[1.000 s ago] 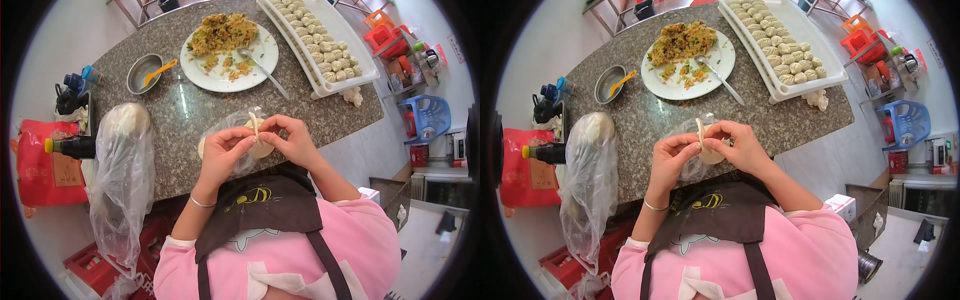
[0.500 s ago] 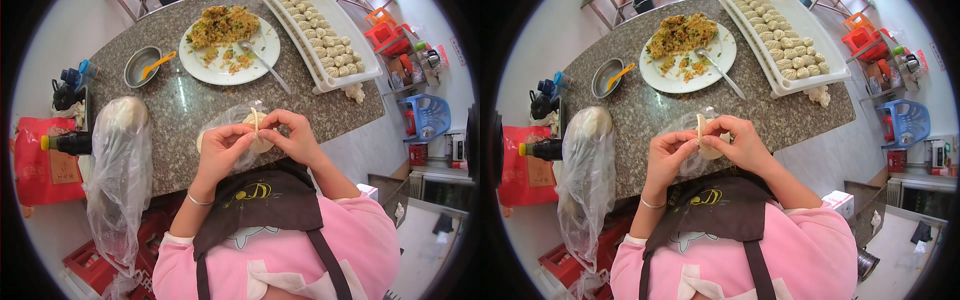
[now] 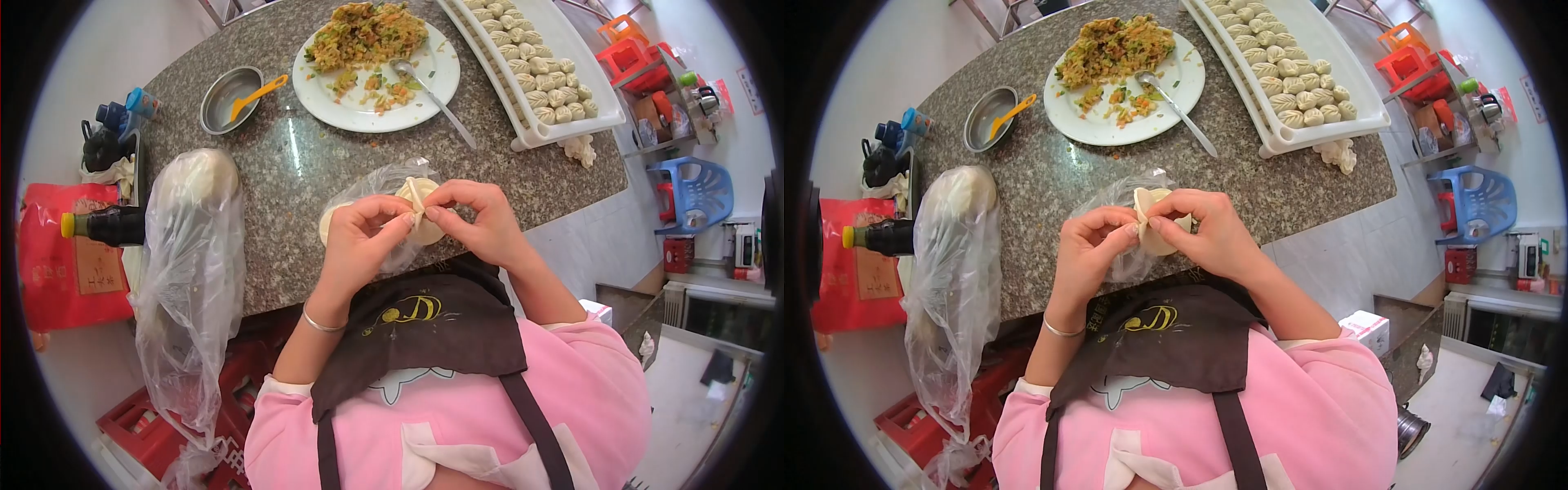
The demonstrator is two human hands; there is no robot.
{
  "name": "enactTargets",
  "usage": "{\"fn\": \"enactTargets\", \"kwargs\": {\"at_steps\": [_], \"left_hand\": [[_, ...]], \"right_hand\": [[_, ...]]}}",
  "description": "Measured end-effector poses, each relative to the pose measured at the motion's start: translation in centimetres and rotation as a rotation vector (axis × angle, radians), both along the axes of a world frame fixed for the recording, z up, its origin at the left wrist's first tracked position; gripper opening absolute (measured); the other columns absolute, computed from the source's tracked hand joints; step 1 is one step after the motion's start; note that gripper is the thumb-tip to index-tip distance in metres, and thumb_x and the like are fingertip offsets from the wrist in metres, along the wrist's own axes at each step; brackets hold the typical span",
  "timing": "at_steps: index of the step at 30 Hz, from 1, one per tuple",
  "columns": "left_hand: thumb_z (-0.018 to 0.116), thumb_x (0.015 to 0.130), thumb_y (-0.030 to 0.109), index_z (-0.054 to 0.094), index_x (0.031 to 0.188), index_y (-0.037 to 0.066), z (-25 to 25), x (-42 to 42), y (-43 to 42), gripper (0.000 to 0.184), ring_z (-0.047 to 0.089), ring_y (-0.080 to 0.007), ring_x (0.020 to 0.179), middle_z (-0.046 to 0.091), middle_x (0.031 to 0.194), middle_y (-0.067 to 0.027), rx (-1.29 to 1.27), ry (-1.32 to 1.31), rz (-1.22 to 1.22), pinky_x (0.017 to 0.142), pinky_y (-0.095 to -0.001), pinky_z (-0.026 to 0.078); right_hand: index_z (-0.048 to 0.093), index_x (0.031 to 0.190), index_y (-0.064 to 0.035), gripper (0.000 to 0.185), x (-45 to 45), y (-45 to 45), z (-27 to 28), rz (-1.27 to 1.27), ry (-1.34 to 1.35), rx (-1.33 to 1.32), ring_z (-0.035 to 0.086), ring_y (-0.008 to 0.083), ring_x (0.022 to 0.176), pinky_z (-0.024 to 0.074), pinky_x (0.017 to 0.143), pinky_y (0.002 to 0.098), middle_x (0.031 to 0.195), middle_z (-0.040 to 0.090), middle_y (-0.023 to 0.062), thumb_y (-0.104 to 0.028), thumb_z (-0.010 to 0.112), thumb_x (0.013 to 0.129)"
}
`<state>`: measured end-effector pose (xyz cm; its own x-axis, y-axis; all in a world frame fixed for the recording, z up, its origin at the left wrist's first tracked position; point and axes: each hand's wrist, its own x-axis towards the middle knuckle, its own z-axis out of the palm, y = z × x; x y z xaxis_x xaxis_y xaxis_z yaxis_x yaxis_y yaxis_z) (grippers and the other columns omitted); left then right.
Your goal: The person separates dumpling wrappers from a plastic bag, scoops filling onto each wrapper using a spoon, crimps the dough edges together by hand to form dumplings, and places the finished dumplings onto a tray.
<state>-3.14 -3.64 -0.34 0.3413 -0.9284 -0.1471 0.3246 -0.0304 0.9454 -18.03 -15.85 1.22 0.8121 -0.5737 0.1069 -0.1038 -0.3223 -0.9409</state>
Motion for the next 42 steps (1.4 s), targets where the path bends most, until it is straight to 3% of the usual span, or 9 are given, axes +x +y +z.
{"fn": "enactTargets", "kwargs": {"at_steps": [5, 13, 20, 31, 35, 37, 42], "left_hand": [[0.065, 0.083, 0.000, 0.066, 0.090, -0.005, 0.0, 0.1, -0.1, 0.009, 0.061, -0.0092, 0.082, 0.065, 0.095, -0.0076, -0.035, 0.095, -0.006, 0.071, -0.0230, 0.049], [0.065, 0.082, 0.000, 0.069, 0.086, -0.004, -0.5, -0.3, -0.1, 0.006, 0.059, -0.0113, 0.080, 0.064, 0.093, -0.0083, -0.085, 0.021, 0.055, 0.071, -0.0242, 0.048], [0.066, 0.081, 0.000, 0.067, 0.088, -0.005, -0.2, -0.8, -0.1, 0.009, 0.061, -0.0114, 0.085, 0.062, 0.099, -0.0077, -0.073, -0.024, 0.093, 0.074, -0.0240, 0.052], [0.063, 0.083, -0.001, 0.066, 0.088, -0.006, 0.6, -1.4, -0.1, 0.007, 0.061, -0.0106, 0.086, 0.061, 0.099, -0.0075, -0.074, -0.326, 0.141, 0.069, -0.0217, 0.054], [0.063, 0.083, -0.002, 0.065, 0.089, -0.006, 0.2, -1.3, -0.1, 0.008, 0.061, -0.0104, 0.086, 0.061, 0.101, -0.0075, -0.064, -0.293, 0.124, 0.071, -0.0217, 0.053], [0.063, 0.082, -0.003, 0.065, 0.089, -0.006, -0.3, -1.2, -0.1, 0.008, 0.061, -0.0103, 0.085, 0.062, 0.101, -0.0077, -0.090, -0.127, 0.114, 0.072, -0.0217, 0.051], [0.066, 0.082, 0.001, 0.064, 0.088, -0.005, -0.1, -1.0, 0.0, 0.009, 0.062, -0.0117, 0.085, 0.061, 0.100, -0.0078, -0.064, -0.068, 0.064, 0.076, -0.0235, 0.052]], "right_hand": [[0.067, 0.090, 0.0011, 0.014, 0.1, 0.1, 0.4, 0.005, 0.023, 0.017, 0.062, 0.0138, 0.072, 0.0473, 0.065, 0.0290, 0.080, 0.067, 0.0074, -0.009, 0.066, 0.079], [0.066, 0.087, 0.0001, 0.013, 0.6, 0.4, 0.9, -0.028, 0.002, -0.170, 0.065, 0.0212, 0.074, 0.0499, 0.068, 0.0314, 0.079, 0.065, 0.0111, -0.007, 0.067, 0.077], [0.066, 0.088, -0.0002, 0.013, 0.6, 0.4, 1.3, 0.001, 0.012, -0.127, 0.065, 0.0225, 0.074, 0.0503, 0.068, 0.0310, 0.081, 0.065, 0.0116, -0.006, 0.066, 0.076], [0.066, 0.089, 0.0010, 0.018, 0.6, 0.5, 1.3, -0.028, 0.058, -0.185, 0.066, 0.0175, 0.074, 0.0509, 0.068, 0.0291, 0.079, 0.067, 0.0111, -0.006, 0.067, 0.073], [0.066, 0.089, 0.0015, 0.017, 0.6, 0.5, 1.2, -0.047, 0.051, -0.052, 0.065, 0.0139, 0.074, 0.0506, 0.070, 0.0275, 0.077, 0.066, 0.0085, -0.004, 0.065, 0.073], [0.064, 0.091, 0.0013, 0.018, 0.6, 0.4, 1.1, -0.018, 0.042, 0.056, 0.063, 0.0112, 0.074, 0.0500, 0.072, 0.0261, 0.076, 0.065, 0.0059, -0.004, 0.064, 0.073], [0.063, 0.094, 0.0011, 0.019, 0.5, 0.2, 0.8, 0.009, 0.019, 0.078, 0.061, 0.0098, 0.076, 0.0496, 0.072, 0.0254, 0.079, 0.064, 0.0048, -0.004, 0.063, 0.075]]}}
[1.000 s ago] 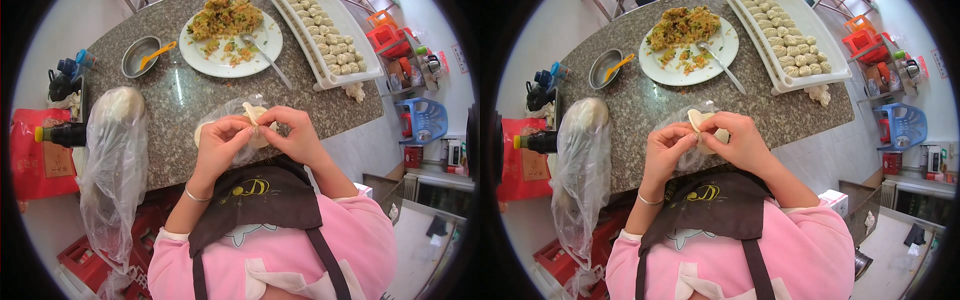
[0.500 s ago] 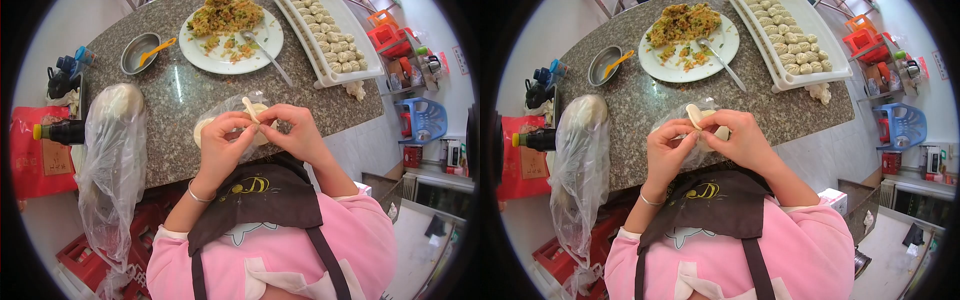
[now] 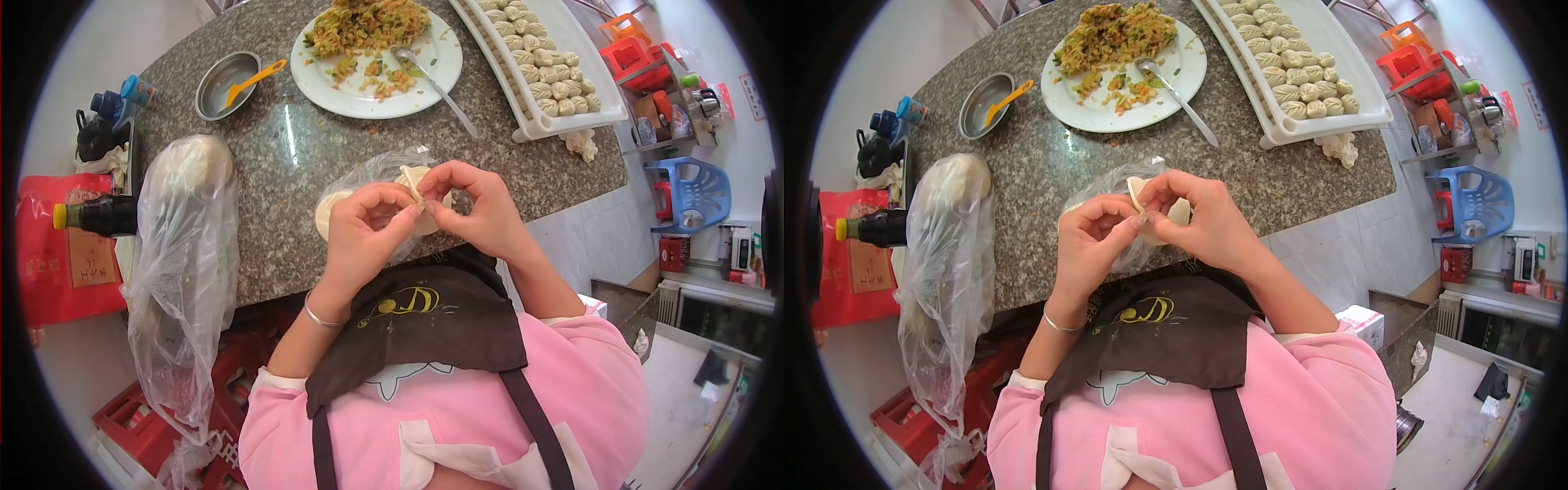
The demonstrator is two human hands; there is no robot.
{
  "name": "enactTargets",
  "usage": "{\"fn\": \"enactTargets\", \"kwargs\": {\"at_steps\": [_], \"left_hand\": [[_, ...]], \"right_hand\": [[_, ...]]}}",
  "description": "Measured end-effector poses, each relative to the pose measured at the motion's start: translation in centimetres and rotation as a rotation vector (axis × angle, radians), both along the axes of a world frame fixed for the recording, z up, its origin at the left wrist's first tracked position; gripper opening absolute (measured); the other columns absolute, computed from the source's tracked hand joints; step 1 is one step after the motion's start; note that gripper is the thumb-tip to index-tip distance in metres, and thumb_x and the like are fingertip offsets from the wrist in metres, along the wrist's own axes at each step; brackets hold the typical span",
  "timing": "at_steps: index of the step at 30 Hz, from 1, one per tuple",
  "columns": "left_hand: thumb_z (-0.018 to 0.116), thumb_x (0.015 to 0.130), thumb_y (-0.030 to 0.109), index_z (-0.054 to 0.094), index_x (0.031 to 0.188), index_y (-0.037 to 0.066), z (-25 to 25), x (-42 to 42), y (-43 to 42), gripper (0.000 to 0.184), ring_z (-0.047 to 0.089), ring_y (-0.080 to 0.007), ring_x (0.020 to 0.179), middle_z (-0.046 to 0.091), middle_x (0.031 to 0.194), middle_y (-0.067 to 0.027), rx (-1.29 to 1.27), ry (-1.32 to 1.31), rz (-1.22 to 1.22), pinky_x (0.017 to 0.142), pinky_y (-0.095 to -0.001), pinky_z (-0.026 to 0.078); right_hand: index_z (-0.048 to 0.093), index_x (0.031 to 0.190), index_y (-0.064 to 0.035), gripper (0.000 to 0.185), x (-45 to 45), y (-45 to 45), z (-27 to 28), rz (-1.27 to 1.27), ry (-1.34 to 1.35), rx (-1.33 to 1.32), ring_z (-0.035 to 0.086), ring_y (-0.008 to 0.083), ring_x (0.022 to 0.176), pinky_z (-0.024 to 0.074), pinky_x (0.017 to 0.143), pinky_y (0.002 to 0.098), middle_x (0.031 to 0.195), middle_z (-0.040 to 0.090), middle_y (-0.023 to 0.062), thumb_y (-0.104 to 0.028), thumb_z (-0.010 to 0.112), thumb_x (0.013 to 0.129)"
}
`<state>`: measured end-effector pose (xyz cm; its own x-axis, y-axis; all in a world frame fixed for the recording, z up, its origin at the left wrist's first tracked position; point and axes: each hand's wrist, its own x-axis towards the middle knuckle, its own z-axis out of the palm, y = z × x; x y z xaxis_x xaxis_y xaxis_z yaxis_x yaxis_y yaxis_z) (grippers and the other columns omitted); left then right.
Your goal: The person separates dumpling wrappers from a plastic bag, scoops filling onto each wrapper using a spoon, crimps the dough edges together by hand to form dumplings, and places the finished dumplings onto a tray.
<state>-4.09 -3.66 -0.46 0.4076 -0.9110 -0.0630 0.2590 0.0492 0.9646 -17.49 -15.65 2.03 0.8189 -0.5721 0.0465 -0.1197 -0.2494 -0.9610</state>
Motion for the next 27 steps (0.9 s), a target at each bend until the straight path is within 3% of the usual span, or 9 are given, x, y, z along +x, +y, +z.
{"fn": "enactTargets", "kwargs": {"at_steps": [2, 4, 8, 11, 13, 14, 16, 27], "left_hand": [[0.065, 0.081, 0.000, 0.064, 0.088, -0.005, -0.2, 0.4, 0.1, 0.008, 0.062, -0.0110, 0.083, 0.061, 0.100, -0.0073, 0.020, 0.024, -0.022, 0.075, -0.0229, 0.052], [0.065, 0.082, 0.001, 0.063, 0.088, -0.005, -0.6, 0.9, 0.1, 0.008, 0.062, -0.0096, 0.080, 0.063, 0.096, -0.0056, 0.065, 0.209, -0.076, 0.073, -0.0221, 0.051], [0.064, 0.084, 0.002, 0.063, 0.089, -0.004, -0.4, 0.7, 0.0, 0.008, 0.061, -0.0086, 0.080, 0.064, 0.089, -0.0046, 0.020, 0.272, -0.067, 0.072, -0.0216, 0.050], [0.063, 0.085, 0.003, 0.064, 0.090, -0.004, -0.5, 0.4, -0.1, 0.008, 0.061, -0.0084, 0.079, 0.065, 0.086, -0.0046, -0.001, 0.180, -0.065, 0.071, -0.0219, 0.050], [0.064, 0.085, 0.004, 0.065, 0.089, -0.003, -0.7, 0.6, -0.2, 0.009, 0.061, -0.0089, 0.080, 0.065, 0.090, -0.0058, 0.059, 0.244, -0.040, 0.074, -0.0222, 0.049], [0.064, 0.085, 0.004, 0.065, 0.089, -0.003, -0.8, 0.6, -0.2, 0.009, 0.061, -0.0089, 0.080, 0.065, 0.090, -0.0058, 0.058, 0.243, -0.040, 0.074, -0.0222, 0.049], [0.065, 0.084, 0.004, 0.065, 0.091, -0.004, -0.9, 0.7, -0.2, 0.010, 0.062, -0.0093, 0.080, 0.066, 0.092, -0.0067, 0.038, 0.274, -0.028, 0.075, -0.0226, 0.050], [0.066, 0.083, 0.000, 0.066, 0.092, -0.006, -0.9, 0.3, -0.3, 0.011, 0.062, -0.0091, 0.081, 0.066, 0.097, -0.0087, -0.005, 0.240, 0.017, 0.071, -0.0210, 0.050]], "right_hand": [[0.063, 0.094, 0.0011, 0.019, -0.1, -0.4, -0.5, 0.023, 0.006, 0.000, 0.061, 0.0095, 0.077, 0.0494, 0.072, 0.0252, 0.081, 0.064, 0.0045, -0.004, 0.064, 0.076], [0.061, 0.098, 0.0012, 0.021, -0.1, -0.9, -1.4, 0.068, -0.083, 0.275, 0.059, 0.0086, 0.080, 0.0484, 0.073, 0.0244, 0.085, 0.064, 0.0033, -0.006, 0.065, 0.078], [0.058, 0.104, 0.0005, 0.024, -0.4, -1.2, -1.0, 0.073, -0.104, 0.558, 0.056, 0.0088, 0.085, 0.0458, 0.076, 0.0242, 0.091, 0.060, 0.0012, -0.006, 0.066, 0.082], [0.058, 0.105, 0.0003, 0.025, -0.2, -1.0, -0.7, 0.074, -0.095, 0.488, 0.057, 0.0095, 0.086, 0.0458, 0.078, 0.0247, 0.091, 0.060, 0.0019, -0.006, 0.065, 0.082], [0.058, 0.106, 0.0004, 0.026, -0.2, -0.9, -0.6, 0.056, -0.078, 0.233, 0.057, 0.0100, 0.084, 0.0461, 0.079, 0.0254, 0.089, 0.061, 0.0023, -0.006, 0.066, 0.082], [0.058, 0.106, 0.0004, 0.026, -0.2, -0.8, -0.7, 0.056, -0.079, 0.233, 0.057, 0.0100, 0.084, 0.0461, 0.079, 0.0254, 0.089, 0.061, 0.0023, -0.006, 0.066, 0.082], [0.061, 0.106, -0.0015, 0.028, -0.3, -0.6, -0.8, 0.005, -0.047, 0.027, 0.061, 0.0088, 0.079, 0.0485, 0.072, 0.0254, 0.083, 0.065, 0.0035, -0.008, 0.067, 0.079], [0.061, 0.106, -0.0014, 0.029, 0.2, -0.1, -0.1, -0.034, -0.023, -0.015, 0.063, 0.0099, 0.075, 0.0494, 0.071, 0.0255, 0.079, 0.066, 0.0044, -0.007, 0.067, 0.078]]}}
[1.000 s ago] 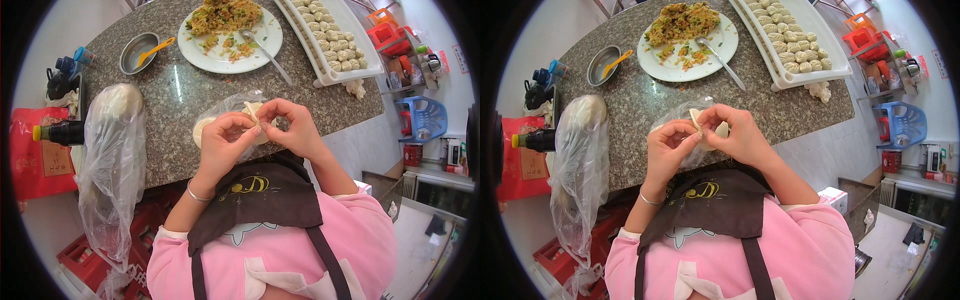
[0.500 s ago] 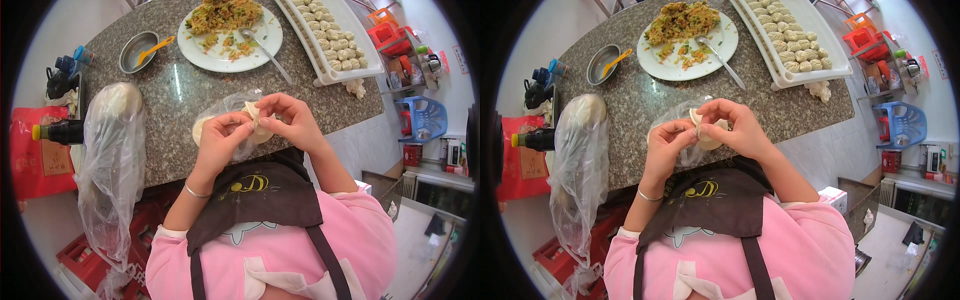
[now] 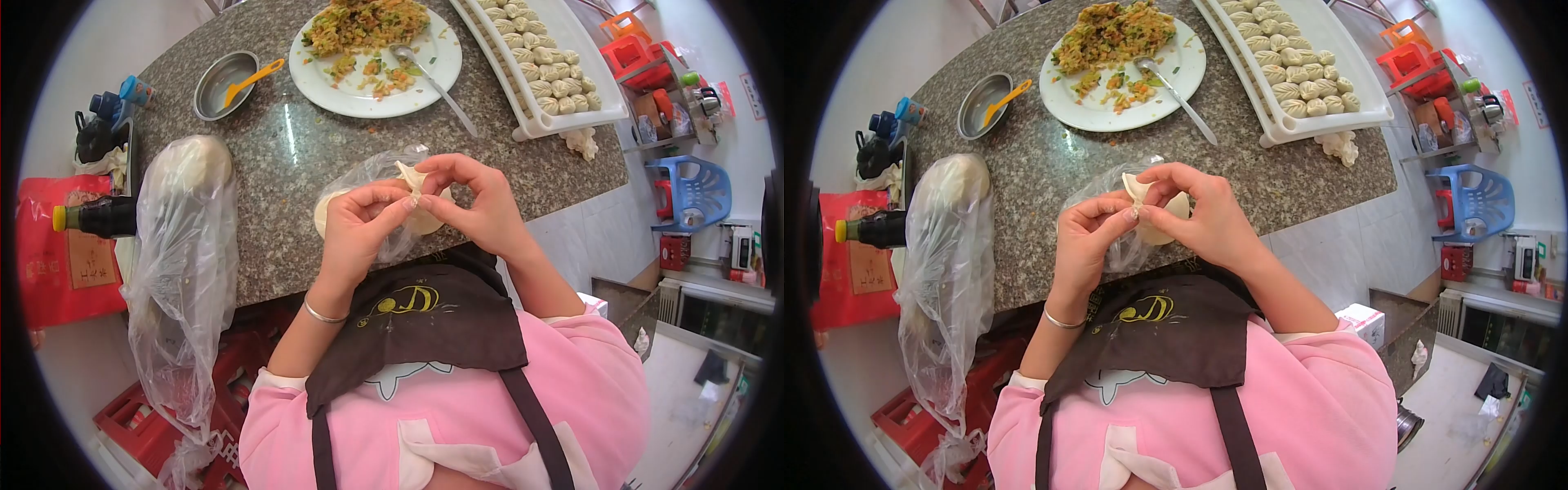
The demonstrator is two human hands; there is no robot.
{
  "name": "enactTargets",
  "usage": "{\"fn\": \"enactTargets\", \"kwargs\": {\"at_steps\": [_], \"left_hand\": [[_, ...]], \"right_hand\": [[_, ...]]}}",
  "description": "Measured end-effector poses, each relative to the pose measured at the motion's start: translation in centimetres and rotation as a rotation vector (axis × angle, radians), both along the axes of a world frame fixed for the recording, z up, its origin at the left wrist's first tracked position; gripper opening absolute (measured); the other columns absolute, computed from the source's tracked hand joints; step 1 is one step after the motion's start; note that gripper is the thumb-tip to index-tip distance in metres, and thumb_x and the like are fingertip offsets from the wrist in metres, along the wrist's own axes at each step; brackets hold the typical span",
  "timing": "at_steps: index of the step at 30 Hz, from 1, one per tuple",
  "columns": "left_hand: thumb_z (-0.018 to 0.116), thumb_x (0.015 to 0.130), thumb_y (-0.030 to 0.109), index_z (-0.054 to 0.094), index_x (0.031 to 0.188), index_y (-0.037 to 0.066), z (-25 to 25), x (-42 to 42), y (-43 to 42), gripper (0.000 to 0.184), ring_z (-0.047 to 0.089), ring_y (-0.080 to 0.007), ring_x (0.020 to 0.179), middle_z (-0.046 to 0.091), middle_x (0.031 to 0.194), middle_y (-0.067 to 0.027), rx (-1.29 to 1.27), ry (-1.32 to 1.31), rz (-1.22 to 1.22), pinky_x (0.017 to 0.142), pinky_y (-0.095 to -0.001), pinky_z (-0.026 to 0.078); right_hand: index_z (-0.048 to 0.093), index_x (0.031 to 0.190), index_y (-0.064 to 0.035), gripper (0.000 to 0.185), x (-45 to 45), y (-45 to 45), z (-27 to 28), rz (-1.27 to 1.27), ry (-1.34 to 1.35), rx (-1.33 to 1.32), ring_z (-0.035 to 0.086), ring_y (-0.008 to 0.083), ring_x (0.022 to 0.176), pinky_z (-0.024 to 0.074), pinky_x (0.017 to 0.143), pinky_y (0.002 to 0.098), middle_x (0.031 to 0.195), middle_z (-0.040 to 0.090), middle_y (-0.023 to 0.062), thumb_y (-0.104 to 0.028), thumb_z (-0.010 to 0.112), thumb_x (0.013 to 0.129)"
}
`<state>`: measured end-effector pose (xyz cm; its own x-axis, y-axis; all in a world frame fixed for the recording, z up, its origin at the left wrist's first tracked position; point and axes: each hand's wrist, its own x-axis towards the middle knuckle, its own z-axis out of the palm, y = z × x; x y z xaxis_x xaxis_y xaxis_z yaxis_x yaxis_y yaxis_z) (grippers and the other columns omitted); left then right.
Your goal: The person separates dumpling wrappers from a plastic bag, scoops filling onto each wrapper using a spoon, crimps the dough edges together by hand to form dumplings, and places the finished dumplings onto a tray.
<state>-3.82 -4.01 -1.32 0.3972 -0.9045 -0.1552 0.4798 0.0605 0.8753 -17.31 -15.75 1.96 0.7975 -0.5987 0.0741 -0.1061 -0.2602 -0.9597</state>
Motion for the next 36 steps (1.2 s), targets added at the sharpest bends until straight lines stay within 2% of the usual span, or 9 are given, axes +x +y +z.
{"fn": "enactTargets", "kwargs": {"at_steps": [14, 20, 22, 23, 25, 26, 28, 32, 36], "left_hand": [[0.066, 0.081, -0.002, 0.065, 0.092, -0.007, -0.2, 0.1, 0.1, 0.012, 0.062, -0.0096, 0.084, 0.064, 0.100, -0.0096, 0.010, 0.005, 0.001, 0.072, -0.0207, 0.050], [0.065, 0.082, 0.001, 0.064, 0.087, -0.003, 0.0, 0.1, 0.1, 0.007, 0.061, -0.0093, 0.080, 0.066, 0.094, -0.0078, 0.011, -0.025, 0.000, 0.075, -0.0228, 0.049], [0.063, 0.082, 0.002, 0.062, 0.088, -0.003, -0.2, 0.5, 0.2, 0.007, 0.062, -0.0111, 0.084, 0.065, 0.096, -0.0088, 0.016, 0.007, -0.061, 0.076, -0.0246, 0.051], [0.063, 0.082, 0.002, 0.062, 0.088, -0.003, -0.4, 0.7, 0.2, 0.007, 0.062, -0.0111, 0.084, 0.065, 0.096, -0.0088, 0.015, 0.006, -0.061, 0.076, -0.0246, 0.051], [0.061, 0.085, 0.003, 0.062, 0.090, -0.001, -0.6, 0.9, 0.3, 0.007, 0.063, -0.0136, 0.087, 0.064, 0.100, -0.0090, -0.023, 0.296, -0.096, 0.080, -0.0290, 0.053], [0.061, 0.085, 0.003, 0.062, 0.090, -0.001, -0.5, 1.0, 0.3, 0.007, 0.063, -0.0136, 0.087, 0.064, 0.100, -0.0090, -0.025, 0.295, -0.096, 0.080, -0.0290, 0.053], [0.059, 0.086, 0.006, 0.060, 0.091, 0.001, -0.4, 1.2, 0.3, 0.007, 0.063, -0.0167, 0.091, 0.064, 0.101, -0.0101, -0.057, 0.473, -0.138, 0.084, -0.0340, 0.053], [0.056, 0.088, 0.009, 0.059, 0.093, 0.002, -0.9, 1.5, 0.4, 0.009, 0.062, -0.0178, 0.094, 0.063, 0.102, -0.0108, -0.095, 0.506, -0.144, 0.085, -0.0343, 0.052], [0.053, 0.090, 0.013, 0.055, 0.102, 0.001, -1.1, 1.5, 0.4, 0.017, 0.062, -0.0179, 0.092, 0.062, 0.103, -0.0107, -0.144, 0.677, -0.102, 0.082, -0.0316, 0.053]], "right_hand": [[0.062, 0.107, -0.0010, 0.029, -0.1, 0.0, -0.4, -0.003, 0.013, 0.016, 0.064, 0.0108, 0.079, 0.0495, 0.075, 0.0262, 0.082, 0.067, 0.0058, -0.004, 0.064, 0.078], [0.062, 0.106, 0.0000, 0.029, -0.1, -0.1, -0.5, 0.005, 0.018, 0.037, 0.064, 0.0111, 0.081, 0.0491, 0.075, 0.0255, 0.084, 0.067, 0.0060, -0.006, 0.065, 0.078], [0.059, 0.109, 0.0022, 0.030, -0.1, -0.5, -0.8, 0.058, -0.061, 0.445, 0.060, 0.0106, 0.085, 0.0471, 0.078, 0.0248, 0.091, 0.064, 0.0041, -0.001, 0.064, 0.079], [0.059, 0.109, 0.0022, 0.030, -0.2, -0.7, -1.0, 0.057, -0.062, 0.445, 0.060, 0.0106, 0.085, 0.0471, 0.078, 0.0248, 0.091, 0.064, 0.0041, -0.001, 0.064, 0.079], [0.059, 0.109, 0.0023, 0.030, -0.5, -1.4, -1.4, 0.096, -0.126, 0.769, 0.061, 0.0137, 0.089, 0.0485, 0.081, 0.0277, 0.096, 0.065, 0.0064, -0.006, 0.064, 0.080], [0.059, 0.109, 0.0023, 0.030, -0.6, -1.7, -1.8, 0.096, -0.127, 0.767, 0.061, 0.0137, 0.089, 0.0485, 0.081, 0.0277, 0.096, 0.065, 0.0064, -0.006, 0.064, 0.080], [0.058, 0.111, 0.0008, 0.032, -0.7, -2.1, -2.5, 0.166, -0.282, 1.061, 0.061, 0.0145, 0.091, 0.0475, 0.085, 0.0297, 0.099, 0.064, 0.0067, -0.006, 0.063, 0.080], [0.058, 0.111, 0.0002, 0.032, -0.8, -2.5, -3.3, 0.213, -0.347, 1.186, 0.061, 0.0154, 0.092, 0.0471, 0.089, 0.0313, 0.101, 0.064, 0.0074, -0.007, 0.063, 0.081], [0.056, 0.116, -0.0006, 0.036, -0.6, -2.4, -3.6, 0.289, -0.545, 1.369, 0.060, 0.0202, 0.102, 0.0449, 0.095, 0.0360, 0.110, 0.062, 0.0107, -0.008, 0.062, 0.081]]}}
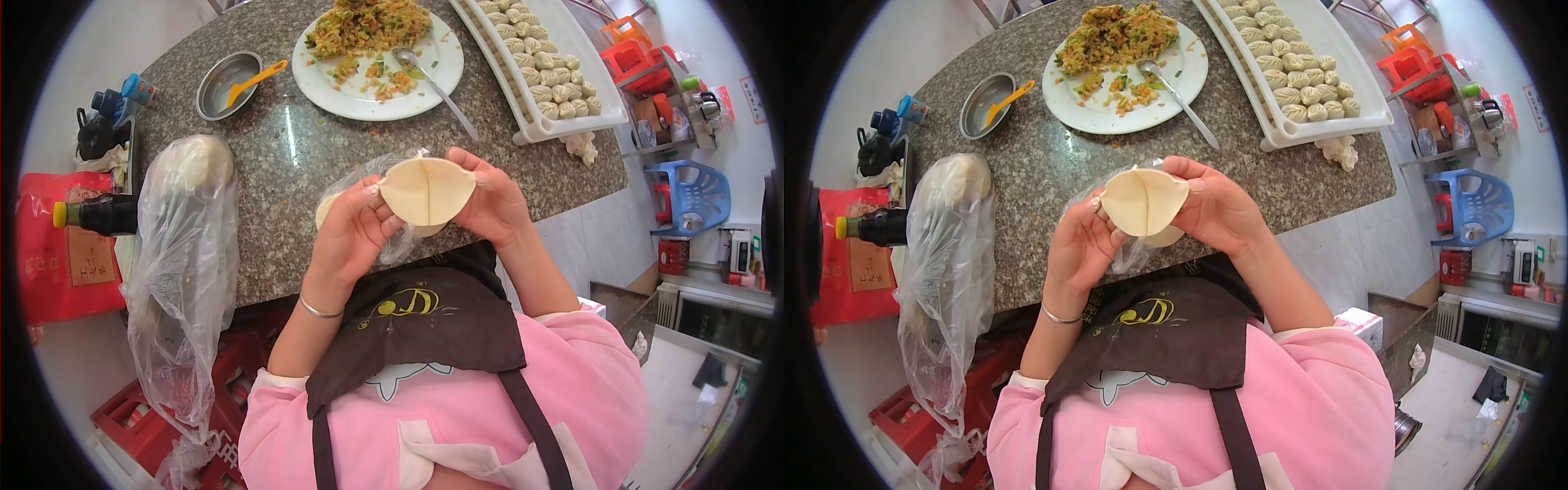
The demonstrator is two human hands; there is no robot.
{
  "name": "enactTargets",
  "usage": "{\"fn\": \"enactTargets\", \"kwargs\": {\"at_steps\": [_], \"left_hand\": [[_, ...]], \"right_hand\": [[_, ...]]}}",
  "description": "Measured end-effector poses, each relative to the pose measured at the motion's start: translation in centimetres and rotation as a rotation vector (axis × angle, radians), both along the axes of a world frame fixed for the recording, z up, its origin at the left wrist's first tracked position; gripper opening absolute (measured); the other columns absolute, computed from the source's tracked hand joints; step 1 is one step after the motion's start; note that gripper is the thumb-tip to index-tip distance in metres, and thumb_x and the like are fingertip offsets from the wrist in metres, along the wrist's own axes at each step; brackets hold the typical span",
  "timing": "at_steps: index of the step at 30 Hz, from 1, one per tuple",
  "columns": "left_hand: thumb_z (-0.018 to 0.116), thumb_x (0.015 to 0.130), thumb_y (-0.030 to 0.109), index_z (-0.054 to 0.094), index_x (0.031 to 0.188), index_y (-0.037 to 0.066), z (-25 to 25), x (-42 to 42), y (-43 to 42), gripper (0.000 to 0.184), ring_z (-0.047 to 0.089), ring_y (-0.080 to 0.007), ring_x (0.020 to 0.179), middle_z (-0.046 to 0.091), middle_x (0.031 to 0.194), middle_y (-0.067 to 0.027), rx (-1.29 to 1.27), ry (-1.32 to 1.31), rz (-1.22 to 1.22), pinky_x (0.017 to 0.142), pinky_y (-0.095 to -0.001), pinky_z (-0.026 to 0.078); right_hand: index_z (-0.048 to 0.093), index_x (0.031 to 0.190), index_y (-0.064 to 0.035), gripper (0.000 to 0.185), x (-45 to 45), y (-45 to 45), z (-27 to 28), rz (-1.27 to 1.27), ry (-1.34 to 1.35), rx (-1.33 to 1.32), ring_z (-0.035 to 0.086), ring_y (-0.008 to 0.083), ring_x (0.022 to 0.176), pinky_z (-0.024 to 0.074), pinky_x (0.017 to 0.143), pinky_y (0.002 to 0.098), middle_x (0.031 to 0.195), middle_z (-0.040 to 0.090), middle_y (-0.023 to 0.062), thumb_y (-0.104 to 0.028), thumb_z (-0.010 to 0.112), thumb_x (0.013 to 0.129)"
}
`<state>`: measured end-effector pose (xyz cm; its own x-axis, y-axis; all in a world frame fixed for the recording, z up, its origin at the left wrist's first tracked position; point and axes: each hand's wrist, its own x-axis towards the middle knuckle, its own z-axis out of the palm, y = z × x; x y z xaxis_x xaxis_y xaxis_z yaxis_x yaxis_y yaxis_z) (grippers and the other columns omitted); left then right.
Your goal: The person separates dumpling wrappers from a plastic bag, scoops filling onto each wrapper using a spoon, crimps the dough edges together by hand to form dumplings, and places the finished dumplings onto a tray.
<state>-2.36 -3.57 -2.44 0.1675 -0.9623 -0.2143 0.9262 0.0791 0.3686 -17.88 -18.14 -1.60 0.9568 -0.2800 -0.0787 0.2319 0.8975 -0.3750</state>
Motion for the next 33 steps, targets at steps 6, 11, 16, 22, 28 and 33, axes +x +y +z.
{"fn": "enactTargets", "kwargs": {"at_steps": [6, 11, 16, 22, 28, 33], "left_hand": [[0.050, 0.092, 0.013, 0.052, 0.114, -0.003, 0.7, 0.8, 0.0, 0.028, 0.063, -0.0180, 0.091, 0.063, 0.101, -0.0111, -0.010, 0.217, 0.138, 0.082, -0.0325, 0.055], [0.049, 0.094, 0.017, 0.051, 0.115, -0.005, -1.6, 4.2, 1.2, 0.031, 0.060, -0.0264, 0.107, 0.060, 0.115, -0.0178, -0.218, 0.358, 0.176, 0.092, -0.0396, 0.052], [0.050, 0.095, 0.016, 0.050, 0.118, -0.003, -1.1, 3.6, 0.9, 0.030, 0.060, -0.0250, 0.107, 0.060, 0.117, -0.0161, -0.146, 0.179, 0.216, 0.094, -0.0389, 0.050], [0.053, 0.092, 0.011, 0.051, 0.116, 0.002, 0.7, 4.4, 1.1, 0.025, 0.060, -0.0202, 0.105, 0.060, 0.114, -0.0104, 0.013, 0.020, 0.240, 0.092, -0.0334, 0.050], [0.051, 0.093, 0.009, 0.056, 0.112, 0.001, 0.2, 5.0, 0.9, 0.022, 0.061, -0.0223, 0.105, 0.064, 0.111, -0.0103, -0.048, 0.037, 0.332, 0.093, -0.0374, 0.051], [0.051, 0.093, 0.005, 0.055, 0.112, 0.000, -0.4, 5.3, 0.1, 0.021, 0.061, -0.0221, 0.104, 0.063, 0.111, -0.0106, 0.109, 0.027, 0.436, 0.092, -0.0345, 0.052]], "right_hand": [[0.052, 0.122, -0.0024, 0.039, -0.8, 0.1, 1.4, -0.160, -0.128, 0.139, 0.058, 0.0233, 0.108, 0.0438, 0.097, 0.0405, 0.116, 0.060, 0.0130, -0.008, 0.058, 0.084], [0.056, 0.119, -0.0016, 0.036, -2.0, -2.3, 2.2, -0.168, 0.004, -0.319, 0.063, 0.0195, 0.093, 0.0502, 0.085, 0.0353, 0.103, 0.064, 0.0073, -0.005, 0.059, 0.083], [0.064, 0.103, -0.0011, 0.026, 0.5, 0.1, 3.4, -0.083, 0.505, -1.322, 0.057, 0.0080, 0.076, 0.0466, 0.071, 0.0242, 0.080, 0.062, 0.0014, -0.009, 0.071, 0.079], [0.055, 0.117, -0.0035, 0.045, 2.4, -5.2, 1.5, -0.560, 0.843, -1.797, 0.060, 0.0244, 0.085, 0.0488, 0.073, 0.0343, 0.095, 0.060, 0.0128, -0.018, 0.072, 0.078], [0.056, 0.117, -0.0047, 0.035, 5.2, -7.6, 0.4, -0.555, 0.772, -2.046, 0.061, 0.0352, 0.078, 0.0492, 0.070, 0.0408, 0.083, 0.061, 0.0188, -0.011, 0.062, 0.083], [0.065, 0.105, -0.0059, 0.022, 7.8, -9.8, 0.0, -0.747, 0.761, -2.124, 0.062, 0.0332, 0.073, 0.0499, 0.066, 0.0416, 0.078, 0.063, 0.0169, -0.010, 0.056, 0.085]]}}
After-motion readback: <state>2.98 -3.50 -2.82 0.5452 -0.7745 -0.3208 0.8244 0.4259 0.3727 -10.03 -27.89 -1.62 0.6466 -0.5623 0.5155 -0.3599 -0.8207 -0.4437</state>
